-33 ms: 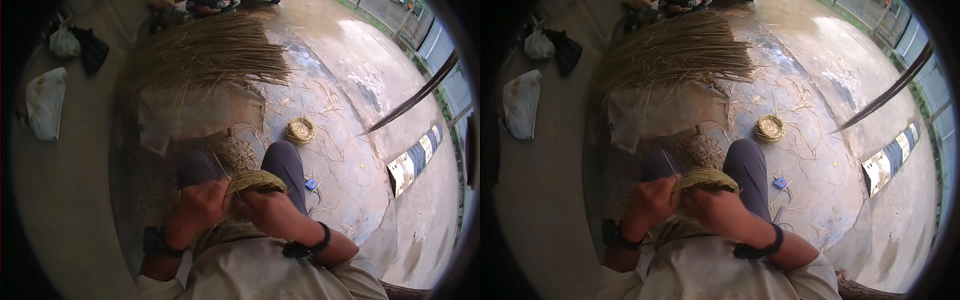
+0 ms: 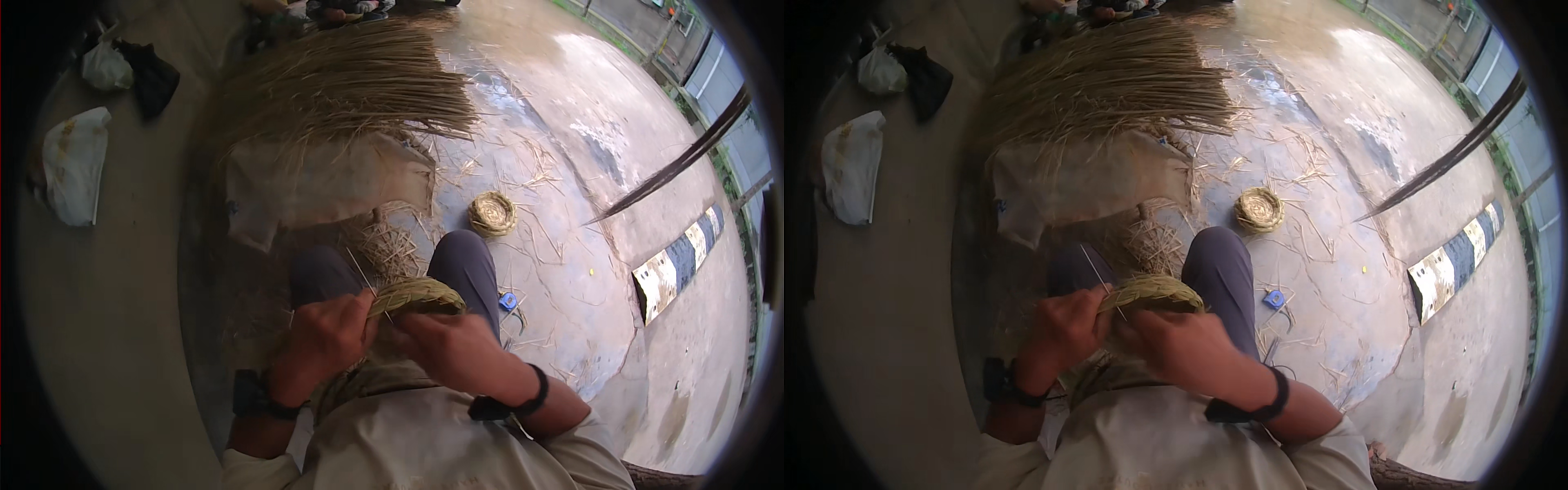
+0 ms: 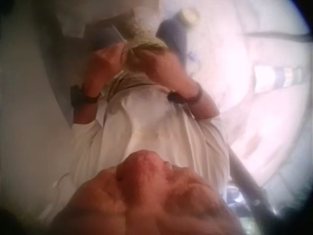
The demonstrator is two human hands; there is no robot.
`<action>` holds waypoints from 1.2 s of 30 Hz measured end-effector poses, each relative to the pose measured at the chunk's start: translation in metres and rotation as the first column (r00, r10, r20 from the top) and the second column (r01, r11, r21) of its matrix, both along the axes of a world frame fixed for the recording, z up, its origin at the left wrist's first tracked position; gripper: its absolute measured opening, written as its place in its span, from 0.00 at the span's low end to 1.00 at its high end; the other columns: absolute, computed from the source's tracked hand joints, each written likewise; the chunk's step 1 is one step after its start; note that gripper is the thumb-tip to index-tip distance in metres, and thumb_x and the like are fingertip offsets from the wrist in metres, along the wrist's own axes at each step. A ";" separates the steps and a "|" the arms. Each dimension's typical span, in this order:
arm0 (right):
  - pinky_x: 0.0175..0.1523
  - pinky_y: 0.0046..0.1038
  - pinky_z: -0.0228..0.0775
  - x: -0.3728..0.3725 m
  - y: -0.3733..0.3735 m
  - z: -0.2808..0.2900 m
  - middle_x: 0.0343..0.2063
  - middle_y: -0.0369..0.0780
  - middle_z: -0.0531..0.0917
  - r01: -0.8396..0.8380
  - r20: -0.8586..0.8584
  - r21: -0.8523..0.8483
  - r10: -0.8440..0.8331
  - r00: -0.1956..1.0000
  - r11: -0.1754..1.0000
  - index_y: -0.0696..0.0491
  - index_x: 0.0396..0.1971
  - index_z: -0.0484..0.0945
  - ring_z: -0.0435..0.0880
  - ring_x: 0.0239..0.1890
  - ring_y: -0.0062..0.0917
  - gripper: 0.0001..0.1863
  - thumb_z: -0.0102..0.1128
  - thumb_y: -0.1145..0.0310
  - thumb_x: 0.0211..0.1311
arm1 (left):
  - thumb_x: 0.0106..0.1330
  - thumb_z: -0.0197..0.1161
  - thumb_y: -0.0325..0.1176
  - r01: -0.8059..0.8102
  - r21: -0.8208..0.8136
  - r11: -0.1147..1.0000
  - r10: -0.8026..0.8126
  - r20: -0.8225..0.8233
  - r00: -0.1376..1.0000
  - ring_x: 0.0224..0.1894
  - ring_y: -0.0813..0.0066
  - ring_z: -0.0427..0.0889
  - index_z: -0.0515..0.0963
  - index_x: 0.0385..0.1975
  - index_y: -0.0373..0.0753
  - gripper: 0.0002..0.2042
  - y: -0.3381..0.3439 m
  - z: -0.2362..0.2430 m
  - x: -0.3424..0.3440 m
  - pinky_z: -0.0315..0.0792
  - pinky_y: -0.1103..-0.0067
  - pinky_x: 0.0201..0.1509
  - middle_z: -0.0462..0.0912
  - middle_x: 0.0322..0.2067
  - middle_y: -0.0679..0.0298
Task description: Weaving a small circular basket from straw coils using a needle and thread.
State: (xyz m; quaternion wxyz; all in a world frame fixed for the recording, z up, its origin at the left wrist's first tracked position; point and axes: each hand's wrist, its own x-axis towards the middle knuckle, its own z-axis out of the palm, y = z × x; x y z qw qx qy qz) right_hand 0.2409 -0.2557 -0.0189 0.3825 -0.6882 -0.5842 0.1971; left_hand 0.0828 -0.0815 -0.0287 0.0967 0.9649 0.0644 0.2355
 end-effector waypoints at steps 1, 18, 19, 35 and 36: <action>0.39 0.39 0.79 0.009 -0.005 0.011 0.29 0.44 0.85 0.020 -0.010 0.063 -0.020 1.000 0.998 0.55 0.42 0.84 0.87 0.33 0.43 0.08 0.65 0.66 0.69 | 0.60 0.70 0.29 0.014 0.007 1.000 -0.014 -0.008 1.000 0.27 0.60 0.85 0.79 0.50 0.33 0.18 0.001 0.001 -0.001 0.79 0.66 0.28 0.81 0.26 0.60; 0.39 0.28 0.79 0.038 0.071 -0.006 0.27 0.40 0.85 -0.015 -0.203 0.396 0.104 0.974 0.918 0.58 0.51 0.84 0.87 0.31 0.24 0.13 0.61 0.66 0.76 | 0.60 0.68 0.29 0.169 0.047 0.984 -0.164 -0.085 0.983 0.23 0.66 0.81 0.78 0.52 0.31 0.20 0.000 0.012 -0.004 0.76 0.70 0.25 0.77 0.23 0.63; 0.39 0.28 0.79 0.034 0.069 -0.010 0.27 0.40 0.85 -0.055 -0.219 0.459 0.173 0.960 0.886 0.58 0.54 0.83 0.87 0.31 0.25 0.15 0.61 0.67 0.76 | 0.61 0.68 0.30 0.157 0.054 0.986 -0.152 -0.087 0.985 0.23 0.65 0.81 0.78 0.53 0.31 0.20 0.003 0.010 -0.004 0.77 0.69 0.26 0.78 0.23 0.63; 0.39 0.40 0.75 0.309 -0.206 -0.037 0.33 0.55 0.84 0.628 0.507 0.014 -0.547 0.666 0.778 0.57 0.42 0.82 0.87 0.38 0.51 0.14 0.49 0.65 0.78 | 0.68 0.67 0.33 -0.569 0.340 0.749 0.649 -0.201 0.734 0.35 0.47 0.87 0.79 0.46 0.38 0.11 0.177 0.055 -0.188 0.80 0.60 0.36 0.87 0.36 0.50; 0.42 0.41 0.75 0.352 -0.248 -0.053 0.36 0.54 0.85 0.746 0.601 0.074 -0.627 0.496 0.661 0.57 0.44 0.81 0.87 0.41 0.50 0.17 0.46 0.62 0.80 | 0.68 0.66 0.34 -0.589 0.333 0.736 0.668 -0.214 0.713 0.35 0.46 0.87 0.79 0.46 0.38 0.11 0.183 0.052 -0.200 0.80 0.59 0.36 0.87 0.35 0.49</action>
